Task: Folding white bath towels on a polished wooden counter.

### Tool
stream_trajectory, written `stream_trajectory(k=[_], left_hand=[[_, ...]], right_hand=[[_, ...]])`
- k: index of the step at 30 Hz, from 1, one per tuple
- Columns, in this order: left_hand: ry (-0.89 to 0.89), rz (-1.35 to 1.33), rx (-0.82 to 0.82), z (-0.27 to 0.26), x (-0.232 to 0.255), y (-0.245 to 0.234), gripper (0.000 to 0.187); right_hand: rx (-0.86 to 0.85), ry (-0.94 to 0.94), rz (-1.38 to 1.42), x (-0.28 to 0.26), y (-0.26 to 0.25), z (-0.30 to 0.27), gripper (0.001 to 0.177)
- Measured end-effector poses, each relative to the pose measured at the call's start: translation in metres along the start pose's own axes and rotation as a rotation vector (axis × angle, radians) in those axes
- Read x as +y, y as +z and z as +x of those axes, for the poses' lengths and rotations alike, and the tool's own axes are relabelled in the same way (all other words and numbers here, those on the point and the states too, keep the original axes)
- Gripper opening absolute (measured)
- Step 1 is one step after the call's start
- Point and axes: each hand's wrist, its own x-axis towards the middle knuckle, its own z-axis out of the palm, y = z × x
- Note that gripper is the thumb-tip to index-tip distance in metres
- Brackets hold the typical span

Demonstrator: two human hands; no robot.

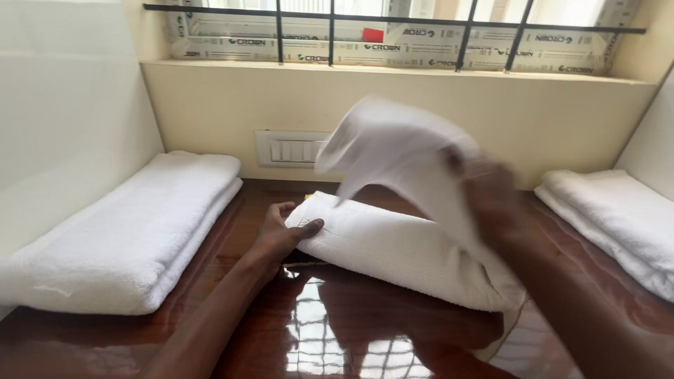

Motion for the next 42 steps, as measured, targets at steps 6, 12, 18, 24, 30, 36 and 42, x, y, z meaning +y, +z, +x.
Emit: stream_trajectory(k=[6,12,18,24,30,36,42], left_hand=[[0.051,0.094,0.237,0.008,0.008,-0.056,0.087],[0.018,0.557,0.362,0.02,-0.014,-0.126,0.083],[0.26,1.278,0.404,-0.006,0.008,-0.087,0.081],[0.347,1.332,0.084,0.064,-0.042,-0.121,0.063],[-0.002,1.211,-0.137,0.042,0.03,-0.102,0.098],[0.045,1.105,-0.092,0.033,0.027,-0.099,0.076],[0.186,1.137,-0.001,0.061,-0.007,-0.112,0.066]], right_hand=[[0.179,0.415,1.137,0.015,-0.081,-0.018,0.059],[-0.295,0.642,0.603,0.177,-0.039,-0.037,0.052],[-0.206,0.303,-0.285,0.152,-0.024,-0.006,0.054],[-0.252,-0.156,0.024,0.143,0.031,0.043,0.048],[-0.626,-0.194,-0.162,0.164,0.065,0.079,0.054],[-0.577,-0.225,-0.226,0.151,0.033,0.077,0.067],[-0.644,-0.125,-0.306,0.234,0.038,0.114,0.097]])
